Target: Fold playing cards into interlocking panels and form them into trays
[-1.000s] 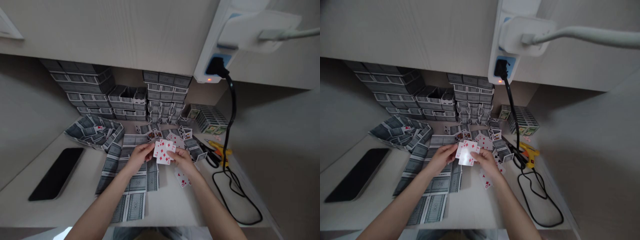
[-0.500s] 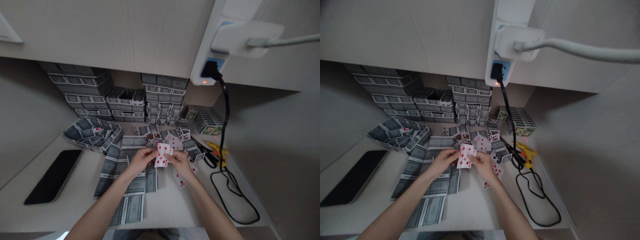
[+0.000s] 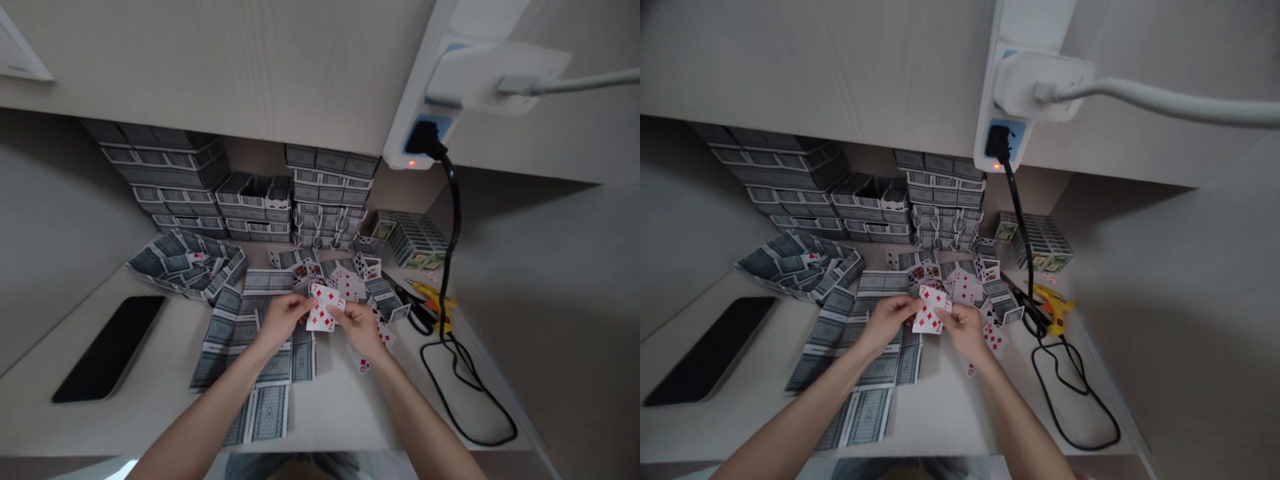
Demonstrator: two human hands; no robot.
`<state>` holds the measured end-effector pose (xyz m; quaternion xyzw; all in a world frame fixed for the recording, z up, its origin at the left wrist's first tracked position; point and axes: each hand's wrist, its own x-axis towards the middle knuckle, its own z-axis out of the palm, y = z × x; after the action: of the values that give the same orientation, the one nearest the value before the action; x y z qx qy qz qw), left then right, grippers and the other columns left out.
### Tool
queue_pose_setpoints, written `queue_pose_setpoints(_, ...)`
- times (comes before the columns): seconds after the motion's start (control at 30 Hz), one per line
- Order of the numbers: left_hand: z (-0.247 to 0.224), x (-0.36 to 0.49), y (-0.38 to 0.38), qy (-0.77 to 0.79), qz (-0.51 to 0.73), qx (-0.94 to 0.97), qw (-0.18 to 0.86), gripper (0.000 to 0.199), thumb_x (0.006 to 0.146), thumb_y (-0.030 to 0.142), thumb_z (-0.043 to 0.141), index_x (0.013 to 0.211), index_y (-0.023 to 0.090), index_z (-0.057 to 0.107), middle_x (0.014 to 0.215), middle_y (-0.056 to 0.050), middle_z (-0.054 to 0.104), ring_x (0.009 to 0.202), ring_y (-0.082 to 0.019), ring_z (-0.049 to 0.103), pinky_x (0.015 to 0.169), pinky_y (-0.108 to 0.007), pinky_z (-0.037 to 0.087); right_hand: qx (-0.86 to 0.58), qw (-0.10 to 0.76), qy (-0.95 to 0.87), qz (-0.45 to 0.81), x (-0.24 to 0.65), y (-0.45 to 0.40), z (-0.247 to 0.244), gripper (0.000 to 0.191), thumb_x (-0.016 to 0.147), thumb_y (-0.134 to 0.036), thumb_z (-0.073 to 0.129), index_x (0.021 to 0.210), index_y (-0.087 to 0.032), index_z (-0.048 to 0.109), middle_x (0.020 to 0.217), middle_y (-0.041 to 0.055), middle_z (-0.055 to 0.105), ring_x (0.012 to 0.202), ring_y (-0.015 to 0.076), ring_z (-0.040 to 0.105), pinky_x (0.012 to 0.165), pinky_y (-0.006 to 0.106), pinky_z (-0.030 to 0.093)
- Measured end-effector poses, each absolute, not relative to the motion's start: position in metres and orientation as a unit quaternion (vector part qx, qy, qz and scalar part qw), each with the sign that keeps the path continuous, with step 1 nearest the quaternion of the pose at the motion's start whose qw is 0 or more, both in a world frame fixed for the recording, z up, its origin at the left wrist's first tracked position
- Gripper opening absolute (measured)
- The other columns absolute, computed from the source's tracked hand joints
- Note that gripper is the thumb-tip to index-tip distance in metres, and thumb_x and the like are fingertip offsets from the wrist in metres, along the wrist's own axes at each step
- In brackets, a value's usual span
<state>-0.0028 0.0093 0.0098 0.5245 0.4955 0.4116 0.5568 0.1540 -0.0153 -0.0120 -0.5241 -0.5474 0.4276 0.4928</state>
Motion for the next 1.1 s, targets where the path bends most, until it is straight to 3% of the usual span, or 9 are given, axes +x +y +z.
queue_pose_setpoints(0.4,0.0,0.004,0.004,0.5,0.453,0.617,0.404,0.036,0.074,0.041,0.048,0.051,0.016,0.035,0.047,0.006,0.029,0.046,-0.006,0.028,0.043,-0.018,0.022,-0.473,0.512,-0.494,0.52,0.146,-0.018,-0.004,0.025,0.064,-0.037,0.063,0.056,-0.013,0.06,0.052,-0.0011,0.057,0.047,0.0084,0.044,0.047,0.021,0.036)
queue_pose_setpoints(0.5,0.001,0.001,0.007,0.488,0.446,0.596,0.456,0.039,0.075,0.046,0.045,0.052,0.016,0.04,0.047,0.005,0.035,0.045,-0.006,0.032,0.042,-0.019,0.024,-0.455,0.523,-0.467,0.548,0.145,-0.017,-0.005,0.023,0.064,-0.036,0.063,0.063,-0.014,0.064,0.059,0.0008,0.062,0.051,0.0104,0.049,0.052,0.023,0.04)
queue_pose_setpoints(0.6,0.006,-0.004,0.009,0.434,0.423,0.535,0.588,0.039,0.075,0.052,0.042,0.06,0.015,0.047,0.048,0.004,0.043,0.042,-0.007,0.038,0.04,-0.019,0.029,-0.455,0.547,-0.441,0.547,0.149,-0.014,-0.006,0.022,0.063,-0.035,0.065,0.069,-0.014,0.066,0.06,0.0014,0.063,0.053,0.0114,0.051,0.054,0.024,0.041)
queue_pose_setpoints(0.77,0.014,-0.008,0.009,0.368,0.358,0.454,0.728,0.031,0.066,0.041,0.061,0.077,0.013,0.057,0.063,-0.001,0.054,0.057,-0.009,0.051,0.047,-0.019,0.04,-0.467,0.56,-0.445,0.52,0.157,-0.012,-0.003,0.022,0.065,-0.034,0.064,0.074,-0.014,0.066,0.063,0.002,0.065,0.055,0.012,0.053,0.056,0.025,0.042)
queue_pose_setpoints(0.93,0.009,-0.008,0.01,0.403,0.341,0.402,0.748,0.031,0.057,0.037,0.069,0.075,0.012,0.064,0.068,-0.003,0.059,0.059,-0.008,0.05,0.054,-0.02,0.042,-0.504,0.548,-0.485,0.457,0.157,-0.012,-0.006,0.022,0.064,-0.034,0.064,0.07,-0.013,0.065,0.062,0.0021,0.063,0.055,0.0125,0.051,0.054,0.025,0.041)
queue_pose_setpoints(1.1,0.008,-0.008,0.013,0.457,0.362,0.476,0.658,0.029,0.056,0.039,0.068,0.069,0.013,0.066,0.059,0.0,0.059,0.055,-0.009,0.048,0.053,-0.021,0.039,-0.529,0.538,-0.504,0.42,0.153,-0.014,-0.01,0.025,0.065,-0.038,0.061,0.063,-0.013,0.061,0.054,0.0007,0.059,0.051,0.0114,0.046,0.048,0.023,0.038)
